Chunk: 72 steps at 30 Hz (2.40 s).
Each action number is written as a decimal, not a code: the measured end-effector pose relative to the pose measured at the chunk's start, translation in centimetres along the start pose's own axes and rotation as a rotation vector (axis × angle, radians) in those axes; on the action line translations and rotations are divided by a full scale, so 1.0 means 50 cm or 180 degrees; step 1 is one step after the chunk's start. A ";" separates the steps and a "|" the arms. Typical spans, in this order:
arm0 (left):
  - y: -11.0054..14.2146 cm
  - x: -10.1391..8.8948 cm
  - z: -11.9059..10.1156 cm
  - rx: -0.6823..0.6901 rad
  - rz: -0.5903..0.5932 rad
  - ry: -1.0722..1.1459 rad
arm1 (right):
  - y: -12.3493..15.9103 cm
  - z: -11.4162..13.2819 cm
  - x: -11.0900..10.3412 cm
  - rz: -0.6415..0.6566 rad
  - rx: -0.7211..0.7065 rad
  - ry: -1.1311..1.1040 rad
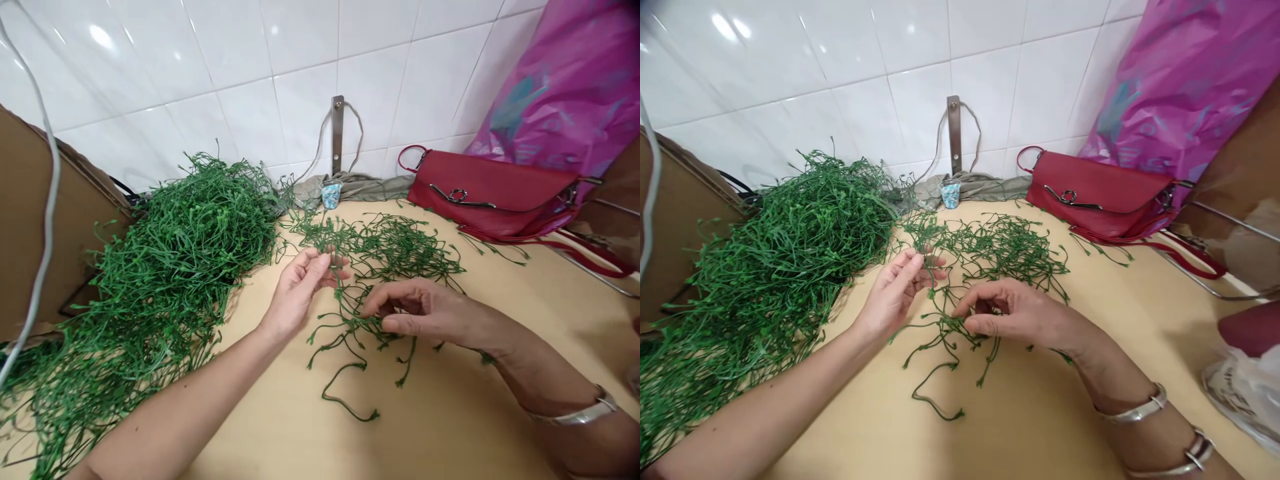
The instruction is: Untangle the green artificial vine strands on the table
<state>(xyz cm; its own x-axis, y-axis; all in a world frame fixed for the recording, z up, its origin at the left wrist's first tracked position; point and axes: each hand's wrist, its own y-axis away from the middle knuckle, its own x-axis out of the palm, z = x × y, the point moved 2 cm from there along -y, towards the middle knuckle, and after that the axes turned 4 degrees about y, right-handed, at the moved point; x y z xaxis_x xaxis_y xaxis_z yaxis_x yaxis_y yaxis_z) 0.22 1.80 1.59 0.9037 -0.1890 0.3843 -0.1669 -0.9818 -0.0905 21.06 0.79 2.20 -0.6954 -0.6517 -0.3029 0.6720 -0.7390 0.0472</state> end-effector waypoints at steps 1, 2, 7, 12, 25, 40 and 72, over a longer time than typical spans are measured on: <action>0.000 0.000 -0.002 -0.0029 0.0038 0.0053 | 0.000 0.000 -0.003 -0.0018 -0.0077 0.0030; 0.001 0.001 -0.003 -0.0051 0.0101 0.0069 | 0.000 0.000 -0.007 -0.0109 -0.0151 0.0054; 0.013 0.010 0.004 -0.0416 0.0846 -0.0220 | -0.002 -0.013 -0.027 -0.1433 -0.0337 -0.0263; 0.032 0.017 0.025 -0.0765 0.1331 -0.1042 | -0.008 -0.021 -0.029 -0.2231 -0.0450 -0.0681; 0.015 -0.001 -0.001 -0.0139 0.0870 -0.2909 | -0.015 -0.021 -0.033 -0.2473 -0.0256 -0.0553; 0.015 -0.006 -0.008 -0.0089 0.0515 -0.2847 | 0.034 0.061 -0.003 -0.3855 -0.1895 0.2812; -0.001 -0.010 -0.018 0.0453 0.0761 -0.3333 | -0.021 0.029 0.059 -0.1966 -0.0702 0.2186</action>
<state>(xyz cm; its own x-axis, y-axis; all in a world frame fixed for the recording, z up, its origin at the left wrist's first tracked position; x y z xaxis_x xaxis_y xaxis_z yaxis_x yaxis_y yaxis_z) -0.57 1.92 2.24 0.7531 -0.2002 -0.6267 -0.3972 -0.8977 -0.1906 17.93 -0.60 2.66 -0.6894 0.1384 -0.7110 0.3171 -0.8248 -0.4680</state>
